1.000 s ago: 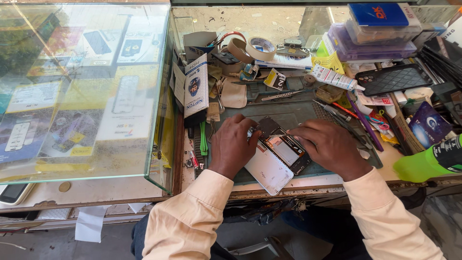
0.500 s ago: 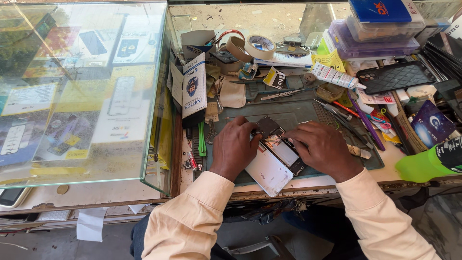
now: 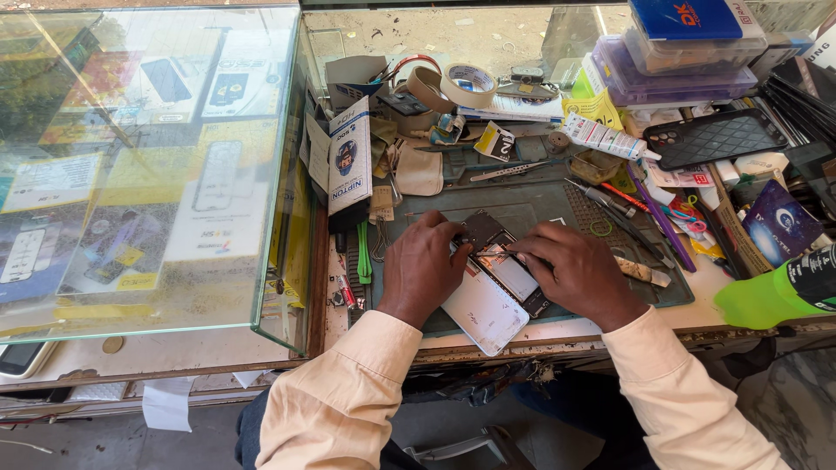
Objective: The person works on a disassembled smartphone on a cluttered workbench. They use a screwdriver to adjust components inside the phone and apply adhesive from a syringe to the internal frame.
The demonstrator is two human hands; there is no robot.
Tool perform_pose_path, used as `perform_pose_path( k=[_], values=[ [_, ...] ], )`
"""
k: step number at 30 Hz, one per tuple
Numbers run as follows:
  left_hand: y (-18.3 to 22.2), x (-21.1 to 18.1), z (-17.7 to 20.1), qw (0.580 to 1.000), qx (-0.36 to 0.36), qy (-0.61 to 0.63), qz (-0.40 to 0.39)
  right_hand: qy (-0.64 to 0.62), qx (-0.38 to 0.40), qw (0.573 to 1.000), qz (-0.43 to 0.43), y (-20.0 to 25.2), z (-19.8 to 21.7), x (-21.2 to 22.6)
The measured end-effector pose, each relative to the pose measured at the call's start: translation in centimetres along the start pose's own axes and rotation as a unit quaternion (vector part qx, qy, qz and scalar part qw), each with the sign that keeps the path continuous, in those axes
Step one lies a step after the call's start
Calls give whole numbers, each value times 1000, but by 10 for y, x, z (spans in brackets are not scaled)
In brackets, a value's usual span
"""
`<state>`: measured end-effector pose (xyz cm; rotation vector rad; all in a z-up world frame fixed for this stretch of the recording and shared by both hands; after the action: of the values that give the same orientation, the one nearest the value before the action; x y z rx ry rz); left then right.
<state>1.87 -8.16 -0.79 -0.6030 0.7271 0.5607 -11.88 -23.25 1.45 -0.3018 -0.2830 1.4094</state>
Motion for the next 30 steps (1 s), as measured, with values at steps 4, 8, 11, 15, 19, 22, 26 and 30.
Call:
perform_pose_path(
  k=[4, 8, 11, 15, 19, 22, 26, 30],
  values=[
    [-1, 1, -1, 1000, 12, 3, 7, -60, -3, 998, -22, 3, -9, -5],
    [-2, 2, -1, 1000, 19, 3, 13, -64, 8, 997, -42, 4, -14, -9],
    [-4, 3, 0, 1000, 20, 4, 10, -79, 10, 996, -36, 2, -15, -10],
    [-5, 4, -2, 999, 28, -8, 18, -84, 26, 995, -44, 1, -17, -12],
    [-6, 4, -3, 999, 33, -19, 26, -67, 20, 997, -44, 1, -16, -10],
    [-7, 4, -3, 999, 29, -21, 12, -58, 9, 997, -45, 2, -15, -7],
    [-7, 6, -3, 1000, 24, -18, 5, -49, 9, 997, -53, 4, -14, -5],
    [-8, 7, -4, 1000, 18, -21, -3, -72, 3, 996, -55, 5, -19, -7]
  ],
)
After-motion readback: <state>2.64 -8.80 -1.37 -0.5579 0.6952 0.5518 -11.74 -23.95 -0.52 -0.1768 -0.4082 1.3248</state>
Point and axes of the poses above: each hand's wrist, its own y-axis away from the middle knuckle, its own z-axis out of the back of the hand, x = y × z, the point moved 4 cm from there along -y, towards the middle knuckle, and after that the axes turned 15 degrees about y, right-handed, at the moved point
